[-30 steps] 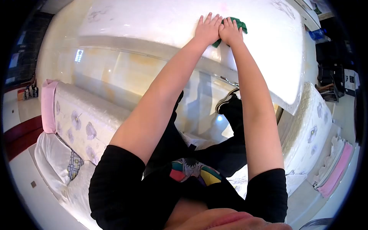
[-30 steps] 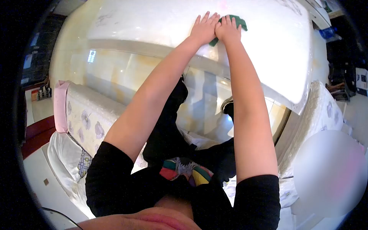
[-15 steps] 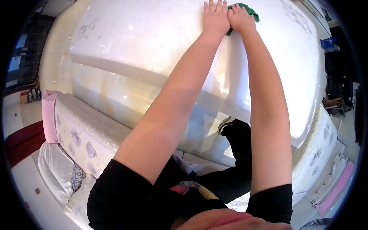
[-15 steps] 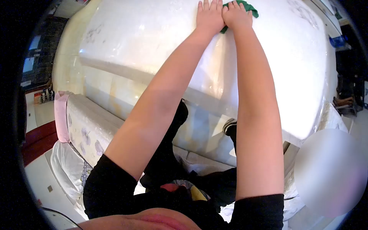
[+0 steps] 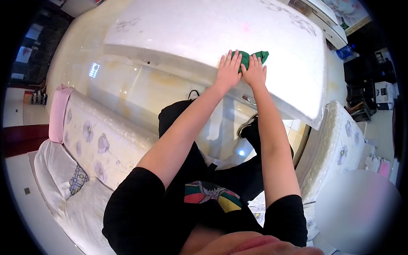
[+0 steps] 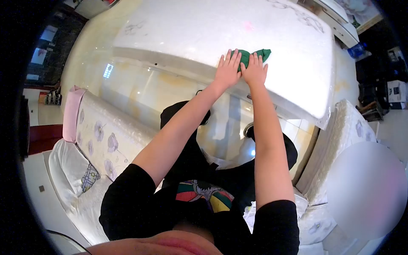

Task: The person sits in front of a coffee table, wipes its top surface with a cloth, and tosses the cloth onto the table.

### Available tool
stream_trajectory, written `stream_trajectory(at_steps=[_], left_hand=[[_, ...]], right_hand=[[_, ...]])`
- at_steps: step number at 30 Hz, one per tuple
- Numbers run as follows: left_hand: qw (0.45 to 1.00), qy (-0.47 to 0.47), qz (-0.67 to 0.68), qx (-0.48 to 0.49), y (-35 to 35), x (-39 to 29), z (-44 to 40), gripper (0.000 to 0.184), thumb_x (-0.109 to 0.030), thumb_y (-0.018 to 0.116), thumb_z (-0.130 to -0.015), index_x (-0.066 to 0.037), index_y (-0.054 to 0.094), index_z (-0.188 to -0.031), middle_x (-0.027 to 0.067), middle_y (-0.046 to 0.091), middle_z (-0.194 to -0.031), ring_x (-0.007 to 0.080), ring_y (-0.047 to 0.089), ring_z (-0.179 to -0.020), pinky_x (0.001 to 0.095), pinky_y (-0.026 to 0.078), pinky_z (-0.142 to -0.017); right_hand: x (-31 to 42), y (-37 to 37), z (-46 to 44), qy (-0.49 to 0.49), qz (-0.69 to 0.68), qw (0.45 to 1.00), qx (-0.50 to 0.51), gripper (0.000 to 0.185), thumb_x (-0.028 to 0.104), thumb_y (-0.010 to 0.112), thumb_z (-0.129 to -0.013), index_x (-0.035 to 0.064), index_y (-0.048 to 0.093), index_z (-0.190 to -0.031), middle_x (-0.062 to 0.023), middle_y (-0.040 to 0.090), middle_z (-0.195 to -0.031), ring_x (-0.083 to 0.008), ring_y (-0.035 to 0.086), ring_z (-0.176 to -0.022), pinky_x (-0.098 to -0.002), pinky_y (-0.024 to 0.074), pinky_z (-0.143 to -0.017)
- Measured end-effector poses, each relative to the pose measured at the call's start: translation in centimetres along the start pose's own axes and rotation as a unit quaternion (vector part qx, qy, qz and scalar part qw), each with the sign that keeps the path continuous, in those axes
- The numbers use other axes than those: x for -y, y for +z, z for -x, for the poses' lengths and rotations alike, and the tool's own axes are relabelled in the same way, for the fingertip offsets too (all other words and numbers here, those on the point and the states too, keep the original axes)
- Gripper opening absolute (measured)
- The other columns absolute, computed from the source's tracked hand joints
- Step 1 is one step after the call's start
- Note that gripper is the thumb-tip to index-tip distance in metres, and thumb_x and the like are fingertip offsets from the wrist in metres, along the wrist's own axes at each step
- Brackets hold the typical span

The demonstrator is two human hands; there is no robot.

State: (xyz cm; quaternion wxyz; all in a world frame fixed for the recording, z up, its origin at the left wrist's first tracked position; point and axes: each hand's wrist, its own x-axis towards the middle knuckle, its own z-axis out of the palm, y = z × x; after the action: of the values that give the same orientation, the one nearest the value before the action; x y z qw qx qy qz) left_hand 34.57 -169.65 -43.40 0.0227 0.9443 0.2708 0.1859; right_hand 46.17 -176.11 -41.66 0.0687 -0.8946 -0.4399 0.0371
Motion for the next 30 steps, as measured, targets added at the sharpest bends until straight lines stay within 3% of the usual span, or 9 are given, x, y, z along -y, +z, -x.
stream_trajectory(at_steps=[7, 9, 15, 19, 25, 27, 28, 29, 30], left_hand=[[0.999, -0.021, 0.046, 0.000, -1.7, 0.2, 2.3, 0.058, -0.026, 0.055, -0.085, -0.012, 0.041, -0.140, 0.0121, 0.031, -0.150, 0.0295, 0.026, -0.140, 0.0508, 0.019, -0.113], [0.990, -0.049, 0.113, -0.075, -1.7, 0.3, 0.7, 0.043, -0.022, 0.056, -0.085, -0.013, 0.056, -0.128, 0.0123, 0.051, -0.134, 0.0293, 0.044, -0.126, 0.0476, 0.032, -0.104], [0.965, -0.137, 0.128, -0.184, 1.6, 1.3, -6.7, 0.018, -0.018, 0.059, -0.080, -0.009, 0.062, -0.096, 0.0073, 0.055, -0.091, 0.0251, 0.053, -0.091, 0.0393, 0.041, -0.078], [0.976, -0.105, 0.022, -0.189, 3.6, 2.9, -13.0, 0.007, -0.017, 0.057, -0.082, -0.011, 0.057, -0.084, 0.0079, 0.056, -0.085, 0.0265, 0.056, -0.083, 0.0405, 0.043, -0.070], [0.979, -0.074, -0.034, -0.189, 6.9, 7.7, -24.1, 0.012, -0.020, 0.057, -0.078, -0.011, 0.058, -0.086, 0.0078, 0.057, -0.088, 0.0264, 0.057, -0.085, 0.0410, 0.043, -0.072], [0.986, -0.146, 0.024, -0.079, 6.1, 8.5, -26.8, 0.029, -0.026, 0.054, -0.085, -0.006, 0.057, -0.106, 0.0155, 0.059, -0.106, 0.0306, 0.054, -0.105, 0.0448, 0.042, -0.089], [0.969, -0.108, -0.021, -0.223, 7.3, 9.0, -27.7, 0.018, -0.020, 0.060, -0.078, -0.009, 0.055, -0.091, 0.0101, 0.056, -0.086, 0.0270, 0.056, -0.088, 0.0418, 0.044, -0.075], [0.969, -0.106, -0.024, -0.221, 8.1, 9.5, -28.3, 0.018, -0.020, 0.060, -0.078, -0.009, 0.055, -0.091, 0.0101, 0.056, -0.086, 0.0270, 0.056, -0.088, 0.0418, 0.044, -0.075], [0.974, -0.108, -0.018, -0.199, 8.2, 9.6, -28.5, 0.017, -0.021, 0.058, -0.081, -0.008, 0.057, -0.091, 0.0104, 0.058, -0.087, 0.0273, 0.057, -0.088, 0.0423, 0.045, -0.075]], right_hand=[[0.9, -0.6, 2.3, -0.004, -0.022, 0.999, 0.024, 0.067, 0.043, 0.044, -0.089, 0.0065, 0.033, -0.144, -0.0093, 0.027, -0.153, -0.0263, 0.023, -0.141, -0.0491, 0.0195, -0.114], [1.0, 0.0, 1.4, 0.017, -0.115, 0.993, 0.000, 0.065, 0.042, 0.042, -0.089, 0.0026, 0.038, -0.140, -0.0131, 0.031, -0.150, -0.0300, 0.027, -0.140, -0.0462, 0.0221, -0.114], [1.2, 0.8, -4.0, -0.031, 0.002, 0.999, -0.014, 0.059, 0.042, 0.032, -0.097, 0.0024, 0.039, -0.140, -0.0131, 0.032, -0.150, -0.0281, 0.028, -0.139, -0.0424, 0.0210, -0.114], [0.0, 1.6, -11.1, -0.061, -0.006, 0.997, -0.048, 0.054, 0.038, 0.028, -0.097, 0.0082, 0.038, -0.141, -0.0081, 0.031, -0.151, -0.0252, 0.026, -0.141, -0.0437, 0.0190, -0.115], [0.7, 2.0, -23.5, -0.022, 0.006, 0.998, -0.067, 0.057, 0.038, 0.024, -0.096, 0.0094, 0.034, -0.144, -0.0045, 0.027, -0.153, -0.0232, 0.024, -0.142, -0.0433, 0.0186, -0.115], [0.6, 2.4, -27.3, -0.018, 0.011, 0.996, -0.087, 0.057, 0.038, 0.025, -0.096, 0.0107, 0.036, -0.144, -0.0041, 0.031, -0.152, -0.0229, 0.026, -0.141, -0.0444, 0.0199, -0.115], [0.2, 3.0, -29.3, -0.024, 0.018, 0.995, -0.092, 0.056, 0.039, 0.023, -0.096, 0.0112, 0.035, -0.144, -0.0047, 0.030, -0.152, -0.0237, 0.026, -0.141, -0.0460, 0.0208, -0.114], [-0.3, 3.5, -31.0, -0.032, 0.029, 0.995, -0.094, 0.056, 0.039, 0.022, -0.097, 0.0117, 0.035, -0.144, -0.0053, 0.029, -0.152, -0.0245, 0.025, -0.141, -0.0475, 0.0216, -0.114], [0.0, 4.4, -30.5, -0.148, 0.073, 0.873, -0.459, 0.035, 0.022, 0.036, -0.093, 0.0015, 0.063, -0.102, -0.0240, 0.065, -0.103, -0.0323, 0.068, -0.085, -0.0428, 0.0547, -0.073]])
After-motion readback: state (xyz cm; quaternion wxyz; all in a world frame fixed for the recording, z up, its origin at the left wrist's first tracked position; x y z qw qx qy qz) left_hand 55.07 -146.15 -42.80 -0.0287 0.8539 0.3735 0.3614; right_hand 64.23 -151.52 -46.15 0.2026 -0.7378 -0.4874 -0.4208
